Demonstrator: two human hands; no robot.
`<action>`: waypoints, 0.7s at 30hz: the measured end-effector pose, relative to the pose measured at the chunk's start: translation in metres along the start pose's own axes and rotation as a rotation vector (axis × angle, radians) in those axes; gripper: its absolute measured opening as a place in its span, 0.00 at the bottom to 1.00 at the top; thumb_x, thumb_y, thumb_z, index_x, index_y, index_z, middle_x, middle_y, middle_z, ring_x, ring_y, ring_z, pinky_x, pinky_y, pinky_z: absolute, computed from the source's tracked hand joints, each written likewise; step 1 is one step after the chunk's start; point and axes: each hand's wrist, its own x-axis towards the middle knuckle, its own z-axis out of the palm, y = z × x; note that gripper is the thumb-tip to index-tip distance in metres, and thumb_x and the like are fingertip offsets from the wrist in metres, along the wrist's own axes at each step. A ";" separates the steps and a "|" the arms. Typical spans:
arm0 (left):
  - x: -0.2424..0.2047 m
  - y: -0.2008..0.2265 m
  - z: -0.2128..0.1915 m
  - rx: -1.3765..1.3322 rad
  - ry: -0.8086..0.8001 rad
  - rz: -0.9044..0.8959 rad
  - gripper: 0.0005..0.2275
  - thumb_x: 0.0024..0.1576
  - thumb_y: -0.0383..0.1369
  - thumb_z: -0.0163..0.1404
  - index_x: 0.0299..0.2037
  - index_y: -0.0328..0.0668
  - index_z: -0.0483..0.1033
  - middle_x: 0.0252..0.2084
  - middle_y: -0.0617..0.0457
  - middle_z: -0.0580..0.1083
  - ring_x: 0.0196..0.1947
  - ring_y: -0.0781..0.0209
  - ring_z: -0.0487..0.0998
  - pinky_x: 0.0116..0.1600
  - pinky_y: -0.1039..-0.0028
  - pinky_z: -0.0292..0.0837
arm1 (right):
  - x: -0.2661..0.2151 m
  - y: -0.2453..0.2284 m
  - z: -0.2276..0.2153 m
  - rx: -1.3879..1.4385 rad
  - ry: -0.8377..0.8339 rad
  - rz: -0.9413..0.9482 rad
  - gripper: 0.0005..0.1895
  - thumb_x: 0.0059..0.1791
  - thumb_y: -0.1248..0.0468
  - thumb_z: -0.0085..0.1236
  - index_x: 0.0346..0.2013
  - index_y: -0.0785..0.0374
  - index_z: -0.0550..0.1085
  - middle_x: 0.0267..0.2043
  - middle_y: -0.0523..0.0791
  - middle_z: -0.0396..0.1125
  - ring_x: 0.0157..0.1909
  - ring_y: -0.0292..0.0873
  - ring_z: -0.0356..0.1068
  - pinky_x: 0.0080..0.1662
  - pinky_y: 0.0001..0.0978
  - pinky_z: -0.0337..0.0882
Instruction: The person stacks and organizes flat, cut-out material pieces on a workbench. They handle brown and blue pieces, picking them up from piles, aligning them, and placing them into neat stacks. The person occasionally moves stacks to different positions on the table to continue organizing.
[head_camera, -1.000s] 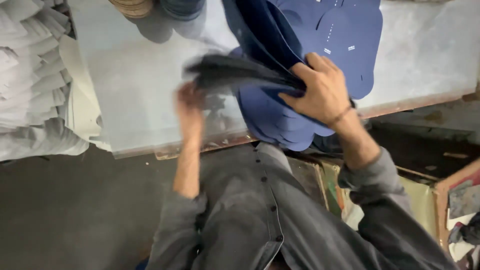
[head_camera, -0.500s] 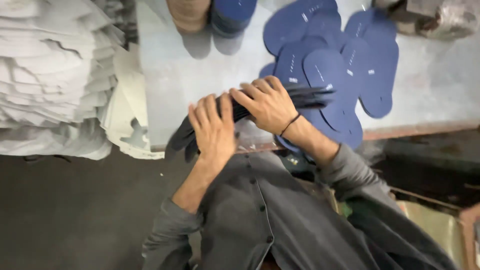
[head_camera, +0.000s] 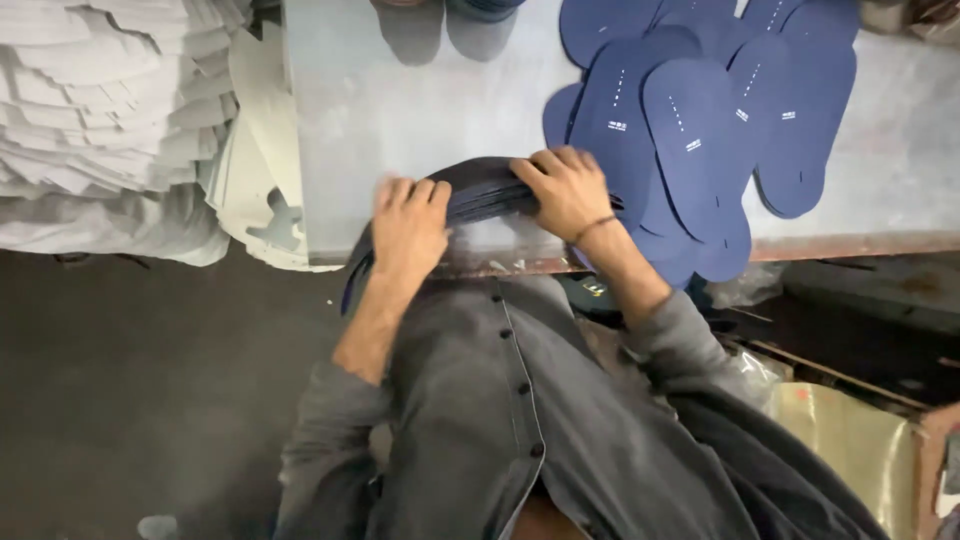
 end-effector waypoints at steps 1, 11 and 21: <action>-0.010 0.001 -0.017 -0.005 -0.005 -0.007 0.26 0.43 0.38 0.68 0.52 0.42 0.76 0.49 0.50 0.76 0.54 0.48 0.73 0.68 0.52 0.60 | -0.011 0.011 -0.011 0.003 -0.009 -0.003 0.31 0.36 0.62 0.73 0.53 0.54 0.76 0.48 0.43 0.72 0.54 0.51 0.69 0.54 0.46 0.66; -0.076 -0.040 -0.002 -0.542 0.409 -0.219 0.37 0.41 0.45 0.74 0.58 0.36 0.72 0.60 0.44 0.71 0.60 0.42 0.73 0.65 0.55 0.71 | -0.049 0.041 0.013 0.387 0.280 -0.004 0.41 0.29 0.57 0.80 0.55 0.64 0.75 0.62 0.51 0.67 0.70 0.59 0.61 0.72 0.62 0.53; -0.037 -0.074 0.023 -0.333 0.178 -0.025 0.31 0.51 0.34 0.71 0.67 0.50 0.75 0.63 0.53 0.74 0.62 0.50 0.76 0.68 0.62 0.76 | 0.022 0.054 0.029 0.169 -0.088 -0.090 0.30 0.46 0.53 0.77 0.58 0.57 0.76 0.57 0.43 0.71 0.59 0.52 0.69 0.60 0.55 0.69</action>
